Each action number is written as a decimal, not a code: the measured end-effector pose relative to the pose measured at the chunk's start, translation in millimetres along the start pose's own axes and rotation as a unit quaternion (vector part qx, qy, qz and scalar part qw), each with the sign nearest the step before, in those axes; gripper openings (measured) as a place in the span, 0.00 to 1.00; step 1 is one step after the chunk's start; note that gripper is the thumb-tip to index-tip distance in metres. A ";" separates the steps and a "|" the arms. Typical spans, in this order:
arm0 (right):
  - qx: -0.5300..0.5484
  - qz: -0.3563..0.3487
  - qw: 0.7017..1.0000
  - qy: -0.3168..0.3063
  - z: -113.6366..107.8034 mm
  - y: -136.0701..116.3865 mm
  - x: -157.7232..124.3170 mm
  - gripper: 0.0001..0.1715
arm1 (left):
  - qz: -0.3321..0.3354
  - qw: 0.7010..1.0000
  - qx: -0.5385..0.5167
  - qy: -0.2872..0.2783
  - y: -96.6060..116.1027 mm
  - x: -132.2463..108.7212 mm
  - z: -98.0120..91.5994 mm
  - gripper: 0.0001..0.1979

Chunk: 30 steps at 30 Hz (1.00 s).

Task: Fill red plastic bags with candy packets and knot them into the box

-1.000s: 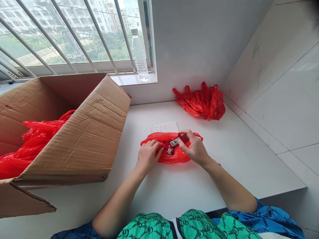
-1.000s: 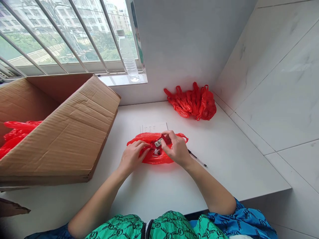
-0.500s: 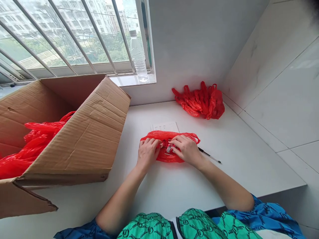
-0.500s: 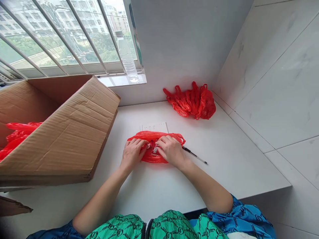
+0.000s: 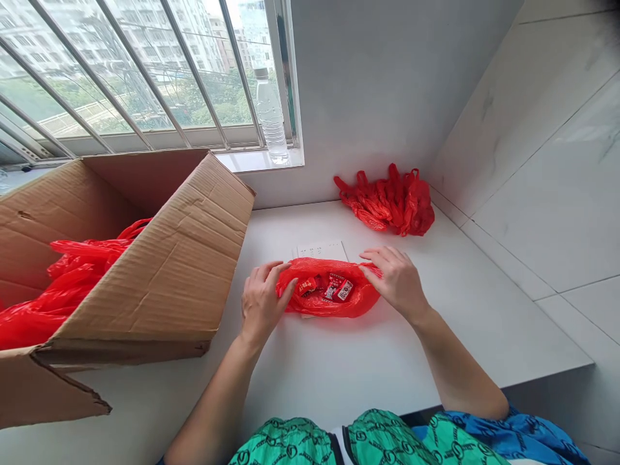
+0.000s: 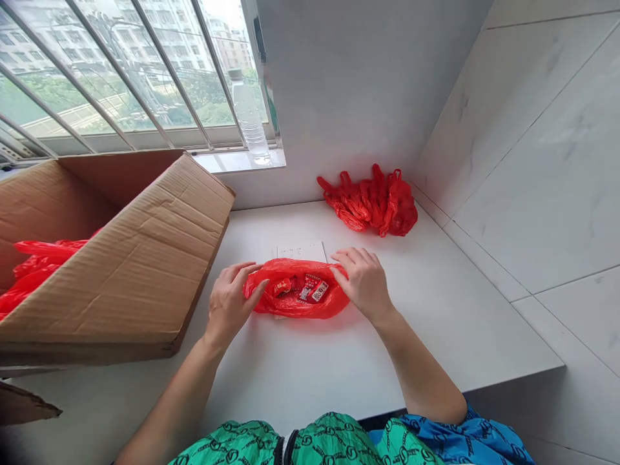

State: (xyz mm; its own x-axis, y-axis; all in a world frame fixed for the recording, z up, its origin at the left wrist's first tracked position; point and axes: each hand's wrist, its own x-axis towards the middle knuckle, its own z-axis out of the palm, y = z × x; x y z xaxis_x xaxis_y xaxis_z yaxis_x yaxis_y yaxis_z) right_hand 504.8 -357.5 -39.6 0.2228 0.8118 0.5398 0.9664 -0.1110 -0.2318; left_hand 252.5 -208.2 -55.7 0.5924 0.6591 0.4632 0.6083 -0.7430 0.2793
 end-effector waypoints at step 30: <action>0.597 0.091 0.786 0.134 -42.7 -25.5 77.2 0.27 | 0.004 0.863 -0.317 0.393 35.5 59.6 -114.7 0.19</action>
State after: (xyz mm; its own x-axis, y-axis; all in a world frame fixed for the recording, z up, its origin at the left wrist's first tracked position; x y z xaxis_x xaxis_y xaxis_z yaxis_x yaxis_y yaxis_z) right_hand 502.9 -316.4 42.5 0.5169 0.6765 0.5245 0.1433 0.5357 -0.8321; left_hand 248.9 -208.7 78.3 -0.0978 0.5569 0.8248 0.0469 -0.8253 0.5627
